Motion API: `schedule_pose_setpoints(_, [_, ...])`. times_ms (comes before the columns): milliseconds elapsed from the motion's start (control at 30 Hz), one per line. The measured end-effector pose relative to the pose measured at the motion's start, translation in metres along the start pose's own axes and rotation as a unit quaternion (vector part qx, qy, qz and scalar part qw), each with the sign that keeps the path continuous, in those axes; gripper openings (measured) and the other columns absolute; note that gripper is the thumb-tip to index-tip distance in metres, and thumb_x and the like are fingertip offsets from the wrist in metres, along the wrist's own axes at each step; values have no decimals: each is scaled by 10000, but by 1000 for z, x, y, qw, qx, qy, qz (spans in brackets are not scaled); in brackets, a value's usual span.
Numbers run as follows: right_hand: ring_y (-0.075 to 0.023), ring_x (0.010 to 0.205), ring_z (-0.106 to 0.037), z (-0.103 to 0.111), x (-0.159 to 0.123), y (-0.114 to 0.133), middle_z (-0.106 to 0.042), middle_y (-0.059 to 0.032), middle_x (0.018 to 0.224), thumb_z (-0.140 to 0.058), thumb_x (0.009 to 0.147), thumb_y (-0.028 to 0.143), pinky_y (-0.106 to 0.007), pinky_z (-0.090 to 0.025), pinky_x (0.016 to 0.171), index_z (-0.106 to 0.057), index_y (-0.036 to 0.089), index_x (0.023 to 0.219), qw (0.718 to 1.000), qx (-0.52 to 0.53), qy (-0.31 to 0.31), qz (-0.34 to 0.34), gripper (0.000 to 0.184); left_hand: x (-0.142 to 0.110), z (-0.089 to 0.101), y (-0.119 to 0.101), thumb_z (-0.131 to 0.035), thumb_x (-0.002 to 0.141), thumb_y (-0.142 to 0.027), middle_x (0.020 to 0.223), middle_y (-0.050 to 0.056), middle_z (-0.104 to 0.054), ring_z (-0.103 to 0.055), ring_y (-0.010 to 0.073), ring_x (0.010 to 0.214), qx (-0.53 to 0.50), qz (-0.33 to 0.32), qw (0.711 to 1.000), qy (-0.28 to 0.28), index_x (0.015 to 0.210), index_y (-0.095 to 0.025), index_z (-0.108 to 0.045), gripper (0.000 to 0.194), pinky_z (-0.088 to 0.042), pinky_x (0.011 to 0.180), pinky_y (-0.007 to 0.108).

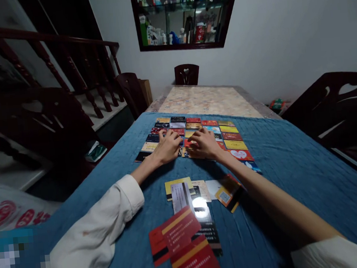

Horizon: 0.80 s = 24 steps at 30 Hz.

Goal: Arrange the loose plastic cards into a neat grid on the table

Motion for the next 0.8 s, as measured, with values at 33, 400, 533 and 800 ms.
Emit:
schedule_pose_setpoints(33, [-334, 1176, -408, 1, -4, -2, -646, -123, 1235, -531, 922, 398, -429, -311, 861, -684, 230, 1163, 1000, 0, -3, 3, 331, -1, 2, -6, -485, 911, -167, 1157, 125, -637, -475, 294, 1150, 0, -9, 1000, 1, 1042, -171, -649, 210, -251, 1009, 528])
schedule_pose_setpoints(400, [-307, 1148, -421, 6, -61, -22, -675, -91, 1153, -495, 942, 290, -433, -294, 862, -717, 251, 1078, 998, 3, -54, 25, 263, -13, 11, -76, -501, 897, -160, 1165, 131, -634, -482, 304, 1160, -17, -106, 994, 24, 1091, -157, -641, 239, -241, 1035, 558])
schedule_pose_setpoints(533, [-301, 1107, -439, 4, -88, -30, -686, -95, 1099, -492, 935, 278, -444, -316, 886, -721, 252, 1076, 996, 24, -63, 55, 269, -19, 12, -103, -531, 897, -193, 1103, 127, -648, -506, 303, 1123, -18, -149, 988, 25, 1013, -154, -655, 174, -266, 1019, 557])
schedule_pose_setpoints(800, [-297, 1103, -461, 3, -140, -40, -697, -96, 1068, -507, 934, 295, -490, -372, 930, -715, 242, 1039, 987, 80, -102, 95, 239, -33, 5, -151, -553, 916, -376, 990, 133, -682, -550, 293, 1020, -35, -220, 975, 19, 923, -131, -657, 267, -306, 1009, 563])
Point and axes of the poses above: each hand's wrist, its own x-axis towards the middle knuckle, its own z-axis out of the back of the hand, y = z × x, the point moved 5 cm from there along x, towards the middle knuckle
